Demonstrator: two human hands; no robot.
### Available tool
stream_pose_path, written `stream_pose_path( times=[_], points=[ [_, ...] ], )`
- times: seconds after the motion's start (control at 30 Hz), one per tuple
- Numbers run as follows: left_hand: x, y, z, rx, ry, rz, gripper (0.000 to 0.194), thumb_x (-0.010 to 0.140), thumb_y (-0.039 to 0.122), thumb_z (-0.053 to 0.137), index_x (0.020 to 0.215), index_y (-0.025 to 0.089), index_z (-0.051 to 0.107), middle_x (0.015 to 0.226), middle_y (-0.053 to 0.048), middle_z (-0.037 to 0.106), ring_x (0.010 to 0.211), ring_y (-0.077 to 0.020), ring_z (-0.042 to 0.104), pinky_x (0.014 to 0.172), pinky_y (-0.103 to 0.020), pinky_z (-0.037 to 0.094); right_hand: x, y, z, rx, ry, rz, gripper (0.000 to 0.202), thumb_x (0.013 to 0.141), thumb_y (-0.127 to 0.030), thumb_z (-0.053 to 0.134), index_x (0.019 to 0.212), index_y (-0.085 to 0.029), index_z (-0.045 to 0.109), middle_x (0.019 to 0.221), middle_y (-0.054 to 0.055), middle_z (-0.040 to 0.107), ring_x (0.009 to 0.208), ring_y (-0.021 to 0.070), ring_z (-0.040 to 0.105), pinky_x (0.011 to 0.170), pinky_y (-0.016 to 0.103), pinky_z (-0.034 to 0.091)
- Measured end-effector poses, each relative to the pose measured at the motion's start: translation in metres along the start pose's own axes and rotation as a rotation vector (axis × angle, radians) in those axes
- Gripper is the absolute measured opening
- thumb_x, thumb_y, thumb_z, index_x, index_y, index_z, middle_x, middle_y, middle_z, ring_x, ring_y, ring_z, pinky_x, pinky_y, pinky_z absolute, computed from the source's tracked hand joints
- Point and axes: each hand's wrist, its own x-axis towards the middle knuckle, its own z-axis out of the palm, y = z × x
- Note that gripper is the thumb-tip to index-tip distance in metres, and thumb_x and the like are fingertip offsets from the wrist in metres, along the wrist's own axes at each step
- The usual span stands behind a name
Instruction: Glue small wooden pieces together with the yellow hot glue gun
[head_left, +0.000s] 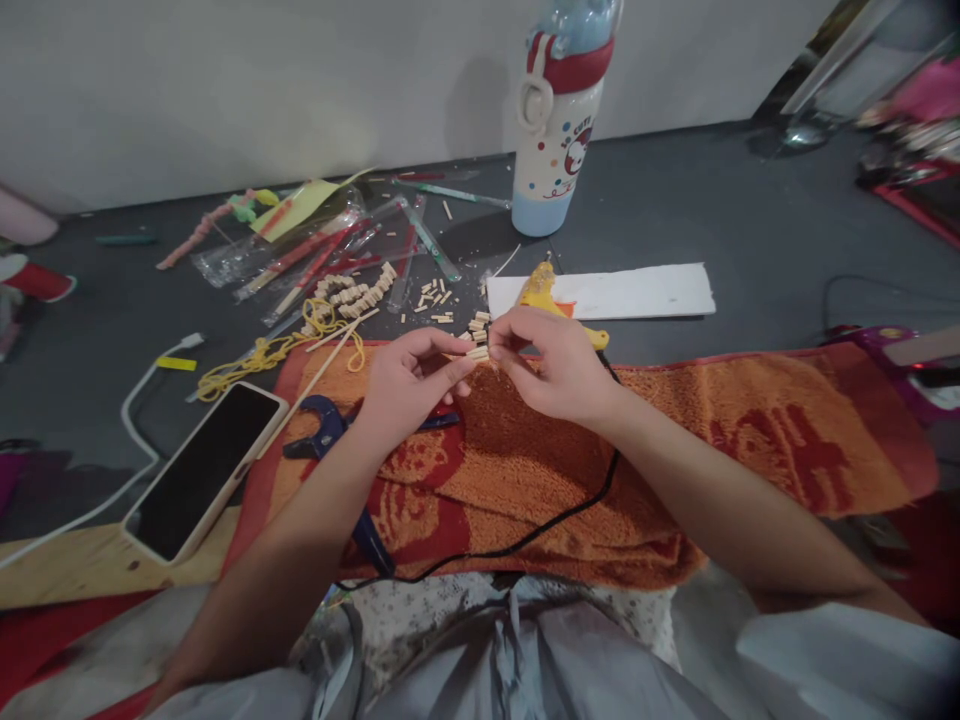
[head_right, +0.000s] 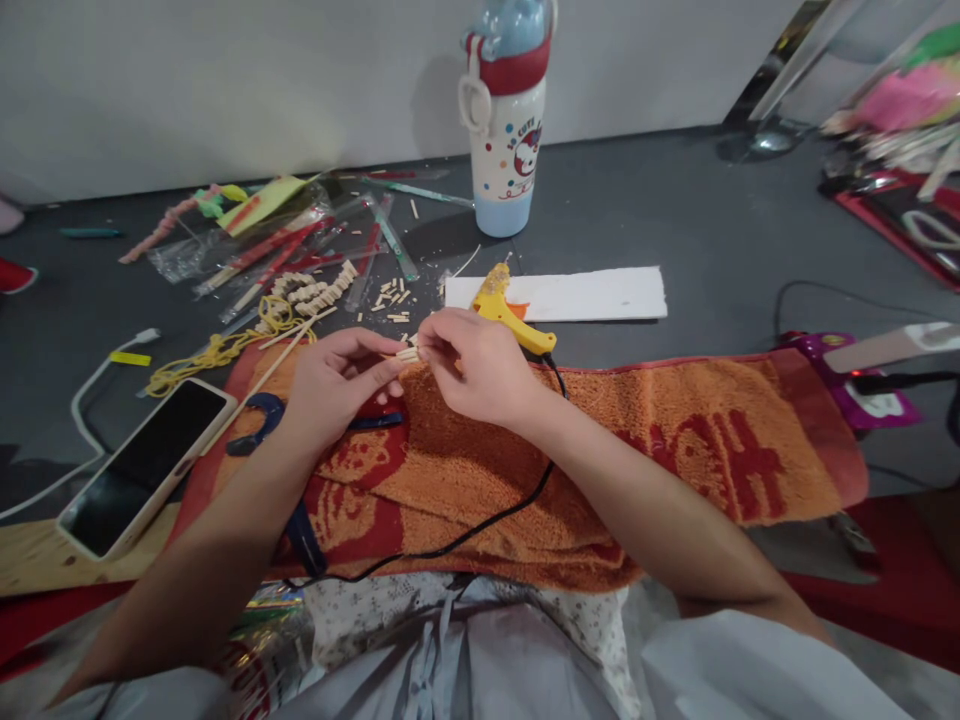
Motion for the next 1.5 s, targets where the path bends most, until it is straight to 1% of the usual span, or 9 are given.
stream_pose_path(
  times=[0.3, 0.67, 0.8, 0.93, 1.07, 1.17, 1.3, 1.4, 1.5],
  points=[
    [0.002, 0.001, -0.002, -0.207, -0.051, -0.049, 0.034, 0.065, 0.037, 0.082, 0.085, 0.015, 0.066, 0.050, 0.003, 0.060, 0.039, -0.0072, 0.053, 0.038, -0.017, 0.041, 0.005, -0.004, -0.010, 0.027, -0.049, 0.148, 0.013, 0.088, -0.016, 0.042, 0.076, -0.022, 0.041, 0.068, -0.002, 0.045, 0.062, 0.0125, 0.040, 0.062, 0.029, 0.034],
    [0.013, 0.003, -0.010, -0.391, 0.215, -0.180, 0.017, 0.071, 0.025, 0.071, 0.084, 0.017, 0.063, 0.070, 0.001, 0.068, 0.042, -0.0030, 0.048, 0.036, -0.015, 0.034, 0.003, 0.010, -0.027, 0.163, 0.037, 0.318, 0.023, 0.088, -0.014, 0.037, 0.066, -0.022, 0.042, 0.063, -0.002, 0.047, 0.060, 0.0127, 0.045, 0.061, 0.029, 0.035],
    [0.014, 0.005, -0.011, -0.436, 0.259, -0.226, 0.013, 0.074, 0.023, 0.068, 0.082, 0.017, 0.061, 0.069, 0.002, 0.067, 0.042, -0.0021, 0.046, 0.036, -0.014, 0.031, 0.006, 0.008, -0.032, -0.014, -0.021, 0.283, 0.029, 0.091, -0.023, 0.040, 0.062, -0.022, 0.039, 0.058, -0.003, 0.042, 0.055, 0.0113, 0.038, 0.057, 0.029, 0.029],
    [0.014, 0.004, -0.011, -0.419, 0.242, -0.263, 0.012, 0.074, 0.022, 0.067, 0.083, 0.017, 0.061, 0.069, 0.001, 0.066, 0.042, -0.0025, 0.045, 0.037, -0.015, 0.032, 0.007, 0.007, -0.027, -0.195, -0.187, 0.217, 0.036, 0.087, -0.027, 0.051, 0.055, -0.020, 0.037, 0.052, -0.004, 0.040, 0.050, 0.0091, 0.031, 0.054, 0.028, 0.024],
    [0.014, 0.003, -0.011, -0.383, 0.204, -0.276, 0.014, 0.073, 0.023, 0.066, 0.084, 0.016, 0.061, 0.068, 0.001, 0.066, 0.042, -0.0025, 0.045, 0.038, -0.016, 0.032, 0.004, 0.008, -0.017, -0.230, -0.346, 0.165, 0.022, 0.082, -0.024, 0.060, 0.062, -0.018, 0.058, 0.057, -0.001, 0.057, 0.054, 0.0104, 0.045, 0.055, 0.026, 0.030],
    [0.014, 0.003, -0.010, -0.385, 0.186, -0.288, 0.014, 0.072, 0.022, 0.067, 0.084, 0.015, 0.062, 0.067, 0.001, 0.065, 0.041, -0.0022, 0.044, 0.038, -0.016, 0.032, 0.002, 0.008, -0.013, -0.162, -0.415, 0.118, 0.009, 0.075, -0.010, 0.061, 0.073, -0.017, 0.066, 0.070, 0.002, 0.067, 0.063, 0.0127, 0.056, 0.062, 0.025, 0.038],
    [0.014, 0.005, -0.009, -0.406, 0.163, -0.319, 0.014, 0.072, 0.022, 0.067, 0.083, 0.014, 0.064, 0.065, 0.000, 0.065, 0.041, -0.0023, 0.044, 0.038, -0.015, 0.031, 0.002, 0.005, -0.012, -0.095, -0.460, 0.042, 0.013, 0.079, -0.009, 0.059, 0.085, -0.017, 0.068, 0.084, 0.005, 0.070, 0.074, 0.0152, 0.061, 0.070, 0.027, 0.042],
    [0.013, 0.005, -0.009, -0.421, 0.140, -0.323, 0.014, 0.073, 0.021, 0.067, 0.085, 0.013, 0.067, 0.064, -0.001, 0.065, 0.042, -0.0024, 0.045, 0.038, -0.015, 0.031, 0.002, 0.005, -0.012, -0.139, -0.476, 0.015, 0.021, 0.091, -0.026, 0.055, 0.077, -0.016, 0.067, 0.077, 0.005, 0.067, 0.069, 0.0153, 0.057, 0.066, 0.028, 0.040],
    [0.012, 0.004, -0.010, -0.430, 0.086, -0.332, 0.017, 0.071, 0.022, 0.071, 0.085, 0.012, 0.069, 0.065, -0.001, 0.066, 0.042, -0.0018, 0.045, 0.037, -0.014, 0.031, 0.002, 0.005, -0.012, -0.115, -0.377, 0.046, 0.013, 0.085, -0.021, 0.060, 0.073, -0.017, 0.063, 0.070, 0.002, 0.062, 0.064, 0.0126, 0.053, 0.063, 0.026, 0.037]
  ],
)
